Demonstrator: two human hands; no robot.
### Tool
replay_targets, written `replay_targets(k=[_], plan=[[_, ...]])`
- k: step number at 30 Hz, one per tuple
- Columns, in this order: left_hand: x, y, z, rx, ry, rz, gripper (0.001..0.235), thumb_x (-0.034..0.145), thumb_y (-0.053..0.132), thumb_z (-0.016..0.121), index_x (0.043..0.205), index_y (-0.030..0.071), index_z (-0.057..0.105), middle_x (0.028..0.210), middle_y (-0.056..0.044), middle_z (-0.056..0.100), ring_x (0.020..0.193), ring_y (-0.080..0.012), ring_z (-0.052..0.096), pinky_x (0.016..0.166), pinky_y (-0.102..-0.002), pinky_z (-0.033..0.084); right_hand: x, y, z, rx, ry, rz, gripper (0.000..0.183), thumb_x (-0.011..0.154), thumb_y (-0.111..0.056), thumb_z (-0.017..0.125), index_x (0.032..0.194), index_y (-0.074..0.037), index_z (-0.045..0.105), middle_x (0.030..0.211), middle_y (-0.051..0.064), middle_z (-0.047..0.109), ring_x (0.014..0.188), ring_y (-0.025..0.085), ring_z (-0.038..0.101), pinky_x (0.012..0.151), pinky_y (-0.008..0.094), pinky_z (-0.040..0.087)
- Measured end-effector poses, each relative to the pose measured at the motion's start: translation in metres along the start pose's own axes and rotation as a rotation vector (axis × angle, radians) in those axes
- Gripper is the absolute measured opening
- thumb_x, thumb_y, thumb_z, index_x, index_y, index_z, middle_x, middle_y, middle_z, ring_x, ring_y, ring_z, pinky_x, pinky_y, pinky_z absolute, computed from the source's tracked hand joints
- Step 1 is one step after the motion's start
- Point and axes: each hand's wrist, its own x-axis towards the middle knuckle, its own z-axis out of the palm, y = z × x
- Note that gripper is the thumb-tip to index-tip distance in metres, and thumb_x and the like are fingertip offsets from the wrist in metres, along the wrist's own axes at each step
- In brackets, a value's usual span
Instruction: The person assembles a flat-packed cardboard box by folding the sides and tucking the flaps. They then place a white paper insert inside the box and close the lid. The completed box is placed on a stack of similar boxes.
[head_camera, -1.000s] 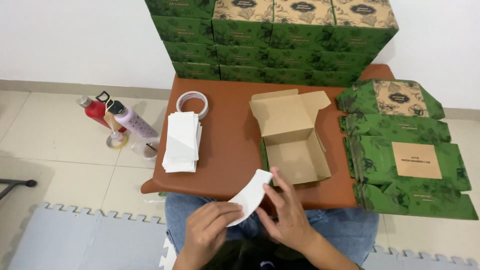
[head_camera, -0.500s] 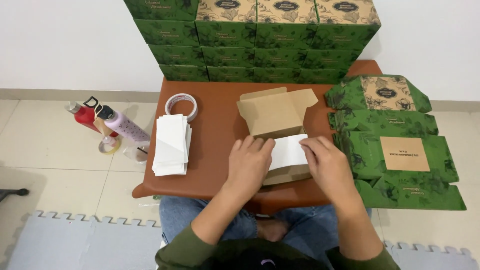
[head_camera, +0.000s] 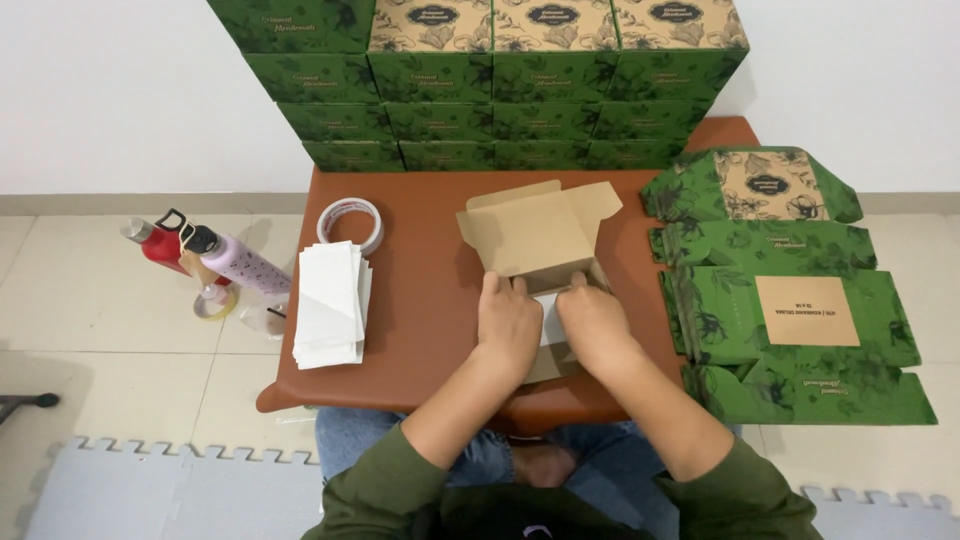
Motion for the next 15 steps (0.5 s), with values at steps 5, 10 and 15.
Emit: replay_targets(k=[5, 10, 15], plan=[[-0.009, -0.001, -0.013, 0.008, -0.056, 0.015, 0.017, 0.089, 0.007, 0.063, 0.094, 0.013, 0.078, 0.101, -0.007, 0.069, 0.088, -0.0239, 0.059, 0.099, -0.049, 0.020, 0.003, -0.002, 0.029, -0.104, 0.072, 0.013, 0.009, 0.080, 0.001, 0.068, 0.079, -0.005, 0.074, 0.089, 0.012, 0.068, 0.057, 0.022, 0.071, 0.045, 0.038, 0.055], [-0.004, 0.000, 0.004, -0.084, -0.055, 0.035, 0.021, 0.088, 0.001, 0.058, 0.100, 0.007, 0.075, 0.091, -0.012, 0.074, 0.081, -0.0270, 0.068, 0.114, -0.054, 0.007, 0.005, 0.006, -0.022, 0.013, 0.047, -0.019, 0.013, 0.079, -0.002, 0.070, 0.067, -0.007, 0.073, 0.061, 0.012, 0.069, 0.056, 0.030, 0.071, 0.043, 0.041, 0.053], [-0.003, -0.016, -0.034, -0.134, -0.160, 0.048, 0.029, 0.093, -0.002, 0.058, 0.121, 0.003, 0.067, 0.123, -0.019, 0.069, 0.102, -0.0326, 0.071, 0.122, -0.052, -0.008, 0.021, 0.056, -0.050, 0.221, 0.742, 0.216, 0.028, 0.091, -0.021, 0.076, 0.110, -0.003, 0.068, 0.109, 0.017, 0.056, 0.099, 0.039, 0.064, 0.078, 0.045, 0.054]])
